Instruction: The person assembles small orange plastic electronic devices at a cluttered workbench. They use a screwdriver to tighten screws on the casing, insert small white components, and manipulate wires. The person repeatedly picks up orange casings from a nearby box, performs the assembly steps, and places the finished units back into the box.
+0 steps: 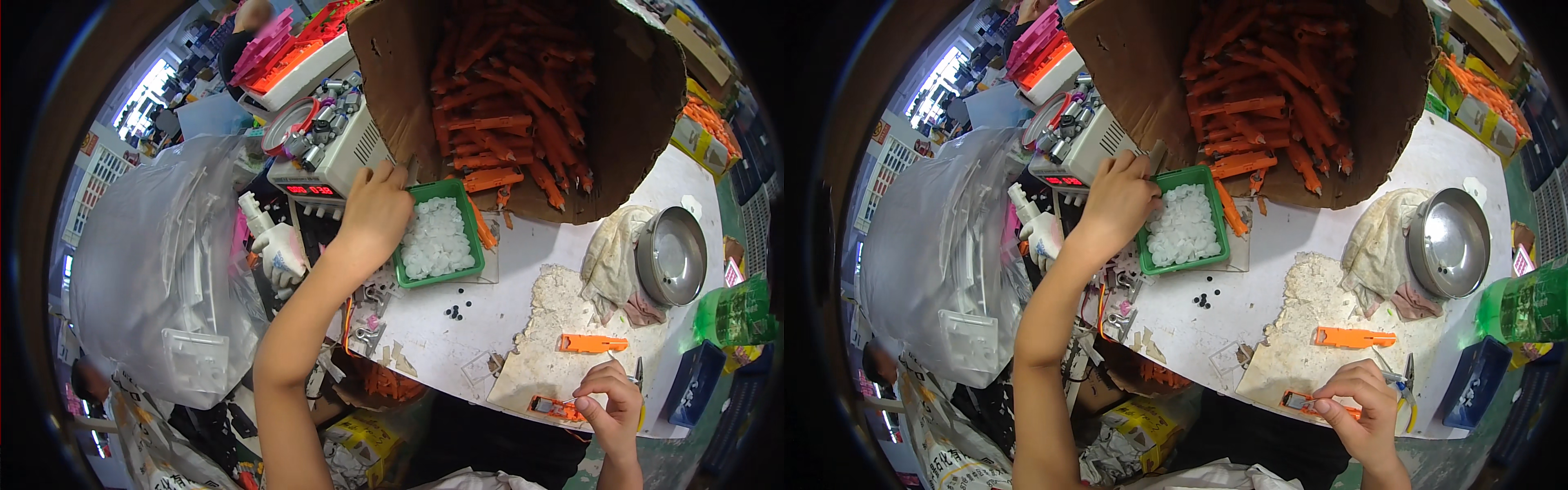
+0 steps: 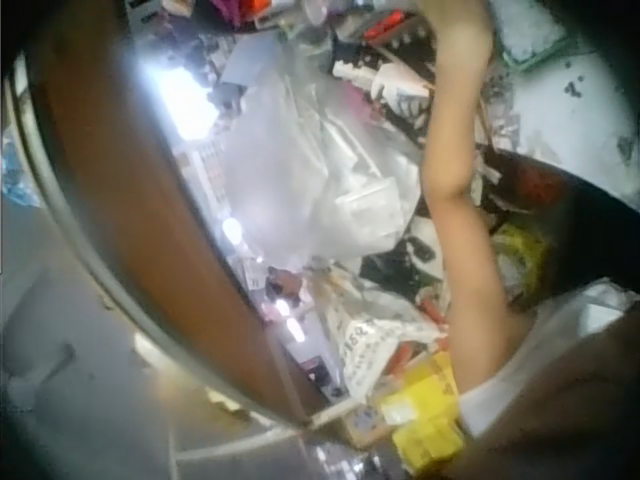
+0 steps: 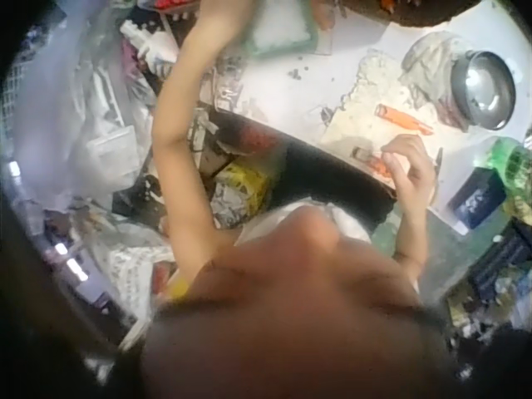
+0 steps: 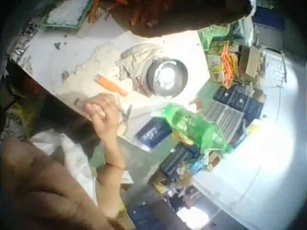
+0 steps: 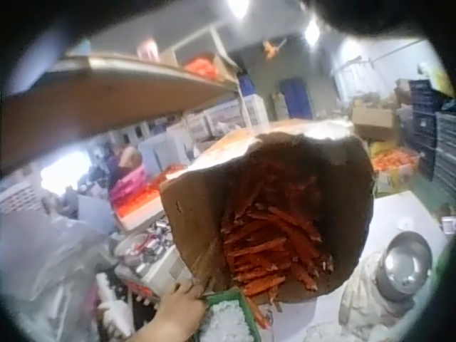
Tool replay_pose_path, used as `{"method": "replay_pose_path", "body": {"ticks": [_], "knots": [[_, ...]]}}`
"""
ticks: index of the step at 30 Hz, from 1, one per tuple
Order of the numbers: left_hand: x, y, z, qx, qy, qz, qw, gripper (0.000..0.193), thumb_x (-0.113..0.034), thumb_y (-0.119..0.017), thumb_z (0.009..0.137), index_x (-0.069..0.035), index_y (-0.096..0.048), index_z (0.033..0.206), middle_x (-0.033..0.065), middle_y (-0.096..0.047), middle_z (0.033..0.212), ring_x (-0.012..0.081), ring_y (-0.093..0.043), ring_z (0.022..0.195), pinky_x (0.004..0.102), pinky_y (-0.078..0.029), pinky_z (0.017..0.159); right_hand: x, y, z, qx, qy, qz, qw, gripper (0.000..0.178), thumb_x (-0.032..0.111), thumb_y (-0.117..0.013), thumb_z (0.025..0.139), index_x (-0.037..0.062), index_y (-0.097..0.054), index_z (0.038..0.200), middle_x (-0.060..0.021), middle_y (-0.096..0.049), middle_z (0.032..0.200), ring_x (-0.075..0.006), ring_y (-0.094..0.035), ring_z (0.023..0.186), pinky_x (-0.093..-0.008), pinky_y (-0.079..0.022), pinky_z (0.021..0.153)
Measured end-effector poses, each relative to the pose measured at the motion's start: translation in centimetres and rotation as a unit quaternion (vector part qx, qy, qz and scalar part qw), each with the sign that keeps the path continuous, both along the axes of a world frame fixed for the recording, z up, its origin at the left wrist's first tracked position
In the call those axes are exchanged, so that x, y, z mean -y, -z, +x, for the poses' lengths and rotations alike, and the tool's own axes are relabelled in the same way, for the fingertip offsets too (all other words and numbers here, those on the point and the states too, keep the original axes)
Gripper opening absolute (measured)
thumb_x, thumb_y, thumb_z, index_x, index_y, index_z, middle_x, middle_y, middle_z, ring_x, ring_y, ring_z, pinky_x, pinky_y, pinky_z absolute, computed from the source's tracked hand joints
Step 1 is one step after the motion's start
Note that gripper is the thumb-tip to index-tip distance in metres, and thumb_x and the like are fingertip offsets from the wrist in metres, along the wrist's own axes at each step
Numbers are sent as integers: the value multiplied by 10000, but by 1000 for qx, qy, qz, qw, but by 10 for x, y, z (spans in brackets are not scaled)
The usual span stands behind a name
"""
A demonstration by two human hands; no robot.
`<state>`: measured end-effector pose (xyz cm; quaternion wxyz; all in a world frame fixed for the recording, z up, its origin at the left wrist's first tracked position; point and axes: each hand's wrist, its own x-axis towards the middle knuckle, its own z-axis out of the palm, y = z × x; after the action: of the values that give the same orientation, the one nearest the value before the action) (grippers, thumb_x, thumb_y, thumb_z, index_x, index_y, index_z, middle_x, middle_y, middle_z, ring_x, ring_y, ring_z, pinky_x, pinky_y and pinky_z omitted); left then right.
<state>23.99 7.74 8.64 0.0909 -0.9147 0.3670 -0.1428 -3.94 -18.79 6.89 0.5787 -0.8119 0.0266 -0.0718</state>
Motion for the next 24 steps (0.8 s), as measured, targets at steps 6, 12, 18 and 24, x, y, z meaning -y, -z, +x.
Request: {"method": "replay_pose_path", "body": {"ticks": [6,12,18,24], "knots": [[10,16,5,54,6,14,998,99,-181,-727,700,-86,-732,726,43,-565,933,225,-469,1036,392,-338,914,2,2,-2,-1,6,-1,1000,130,116,-756,737,34,-682,805,-55,-638,766,-206,-558,796,-317,-433,742],[17,19,3,60,7,-24,998,102,-135,-663,683,-63,-727,712,59,-594,983,229,-475,1057,424,-318,944,2,3,-2,0,5,2,1000,134,127,-756,741,35,-682,805,-55,-636,765,-205,-558,797,-315,-432,742],[9,12,2,64,16,-33,997,67,-152,-731,676,-99,-726,717,29,-549,908,229,-465,1001,409,-326,899,1,-1,-5,8,2,-1,1000,124,120,-750,741,38,-683,806,-57,-634,772,-206,-559,794,-319,-433,743],[8,-15,-43,-64,20,-321,945,106,-158,-741,748,-69,-730,803,26,-512,830,194,-480,887,324,-345,834,-2,-5,-11,53,31,30,998,96,61,-726,743,20,-662,802,-75,-637,787,-215,-569,783,-323,-437,751]]}}
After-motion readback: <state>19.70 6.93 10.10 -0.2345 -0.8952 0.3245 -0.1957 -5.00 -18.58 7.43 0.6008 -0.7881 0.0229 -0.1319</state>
